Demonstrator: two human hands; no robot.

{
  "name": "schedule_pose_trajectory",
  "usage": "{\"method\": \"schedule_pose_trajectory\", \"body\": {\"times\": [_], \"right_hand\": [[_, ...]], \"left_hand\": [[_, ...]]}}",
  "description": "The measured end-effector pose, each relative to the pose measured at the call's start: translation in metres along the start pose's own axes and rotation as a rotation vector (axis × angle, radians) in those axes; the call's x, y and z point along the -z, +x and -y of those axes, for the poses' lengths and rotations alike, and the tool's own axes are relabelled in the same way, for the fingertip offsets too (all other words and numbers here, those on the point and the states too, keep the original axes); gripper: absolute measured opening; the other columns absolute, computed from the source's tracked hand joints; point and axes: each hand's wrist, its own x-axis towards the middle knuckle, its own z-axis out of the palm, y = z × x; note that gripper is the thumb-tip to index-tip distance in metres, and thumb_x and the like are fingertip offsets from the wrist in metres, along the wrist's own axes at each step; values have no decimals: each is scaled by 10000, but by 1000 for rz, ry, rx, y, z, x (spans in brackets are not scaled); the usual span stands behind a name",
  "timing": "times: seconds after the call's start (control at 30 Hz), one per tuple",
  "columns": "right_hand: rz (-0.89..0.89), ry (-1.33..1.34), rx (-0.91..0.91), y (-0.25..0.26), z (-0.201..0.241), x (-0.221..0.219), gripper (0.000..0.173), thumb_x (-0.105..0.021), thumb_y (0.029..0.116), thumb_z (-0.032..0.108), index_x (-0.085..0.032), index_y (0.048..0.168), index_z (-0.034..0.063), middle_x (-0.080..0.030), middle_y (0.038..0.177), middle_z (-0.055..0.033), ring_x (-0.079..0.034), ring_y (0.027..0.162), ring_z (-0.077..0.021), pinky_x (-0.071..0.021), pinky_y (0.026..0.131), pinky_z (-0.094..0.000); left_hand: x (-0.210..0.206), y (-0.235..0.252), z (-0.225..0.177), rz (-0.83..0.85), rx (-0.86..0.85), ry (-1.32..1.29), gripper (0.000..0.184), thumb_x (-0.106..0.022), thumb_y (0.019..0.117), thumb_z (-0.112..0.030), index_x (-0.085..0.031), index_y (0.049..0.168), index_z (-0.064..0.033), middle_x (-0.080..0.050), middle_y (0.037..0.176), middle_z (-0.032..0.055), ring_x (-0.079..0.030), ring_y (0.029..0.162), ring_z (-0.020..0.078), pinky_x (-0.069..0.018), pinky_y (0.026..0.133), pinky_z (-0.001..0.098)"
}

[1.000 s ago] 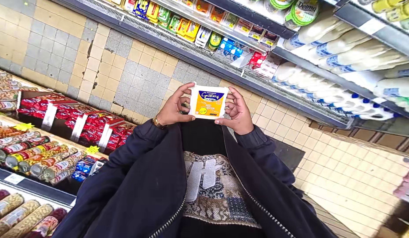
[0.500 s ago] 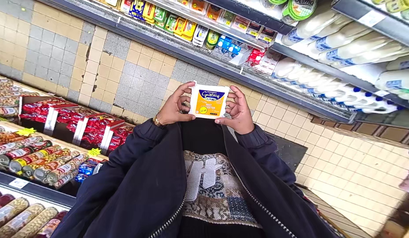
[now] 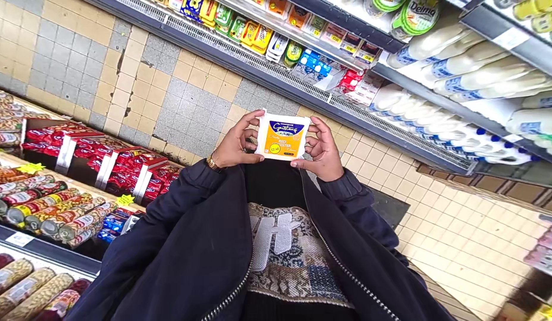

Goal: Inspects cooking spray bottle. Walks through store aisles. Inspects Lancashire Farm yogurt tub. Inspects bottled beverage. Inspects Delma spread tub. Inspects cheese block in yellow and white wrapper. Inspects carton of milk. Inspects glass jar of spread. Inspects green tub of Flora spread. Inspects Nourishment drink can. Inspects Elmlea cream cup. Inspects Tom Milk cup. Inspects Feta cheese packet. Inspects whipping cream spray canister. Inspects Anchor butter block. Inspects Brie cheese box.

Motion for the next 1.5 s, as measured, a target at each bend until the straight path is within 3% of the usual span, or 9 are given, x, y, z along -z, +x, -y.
{"method": "schedule_pose_trajectory", "body": {"times": [0.2, 0.4, 0.6, 0.77, 0.9, 1.07, 1.23, 1.37, 1.5], "right_hand": [[44, 5, 6, 11, -2, -5, 1111, -954, 661, 124, -286, 1549, 145, -566, 1404, -88, -697, 1094, -250, -626, 905, -440], [67, 61, -46, 27, -8, -4, 1068, -942, 671, 104, -294, 1518, 154, -669, 1271, -108, -715, 1073, -263, -615, 931, -444], [36, 253, -153, 51, -19, 5, 1025, -905, 695, 17, -293, 1504, 165, -659, 1288, -130, -724, 1055, -294, -621, 915, -466], [-63, 318, -262, 91, -50, 35, 1027, -902, 682, 9, -297, 1490, 198, -694, 1228, -109, -740, 996, -275, -631, 877, -443], [-210, 238, -290, 150, -91, 79, 1041, -849, 658, -78, -283, 1489, 194, -697, 1207, -77, -727, 1009, -248, -626, 866, -438], [-346, 134, -238, 258, -170, 155, 1072, -750, 711, -181, -164, 1571, 72, -616, 1266, -188, -689, 1073, -270, -611, 896, -421], [-458, 18, -194, 368, -248, 224, 1075, -768, 745, -154, -138, 1592, 48, -566, 1340, -228, -672, 1108, -285, -615, 873, -413], [-598, -38, -252, 432, -282, 248, 1027, -776, 761, -122, -141, 1557, 9, -493, 1380, -242, -624, 1154, -279, -592, 901, -391], [-666, -126, -301, 474, -304, 262, 713, -827, 784, -13, -448, 1384, -87, -610, 1260, -221, -647, 1127, -256, -580, 935, -380]], "left_hand": [[10, 0, -1, -13, -6, 5, 1042, -865, 673, 52, -348, 1553, -161, -542, 1330, 137, -683, 1081, 314, -653, 790, 512], [19, 4, 3, -21, 5, -25, 1046, -860, 676, 70, -347, 1555, -173, -533, 1333, 143, -683, 1087, 326, -654, 802, 512], [25, 21, 5, -90, 34, -62, 1047, -873, 700, 33, -326, 1573, -157, -526, 1373, 154, -672, 1114, 333, -650, 826, 498], [37, 40, 18, -254, 68, -34, 1059, -898, 702, -47, -306, 1578, -116, -487, 1470, 146, -554, 1303, 348, -598, 950, 523], [43, 50, 23, -363, 123, -30, 1008, -888, 719, -68, -332, 1560, -93, -478, 1485, 149, -535, 1327, 353, -594, 960, 521], [47, 66, 34, -448, 210, -43, 921, -858, 766, -91, -349, 1531, -26, -473, 1493, 182, -562, 1302, 363, -593, 965, 508], [47, 86, 50, -528, 256, -53, 855, -840, 802, -142, -385, 1513, -11, -494, 1474, 170, -568, 1294, 341, -584, 973, 502], [43, 95, 67, -611, 279, -105, 814, -839, 799, -102, -432, 1504, -63, -497, 1488, 155, -565, 1300, 357, -586, 969, 517], [40, 107, 75, -683, 296, -134, 778, -841, 802, -119, -466, 1482, -76, -512, 1479, 133, -572, 1293, 334, -585, 969, 498]]}}
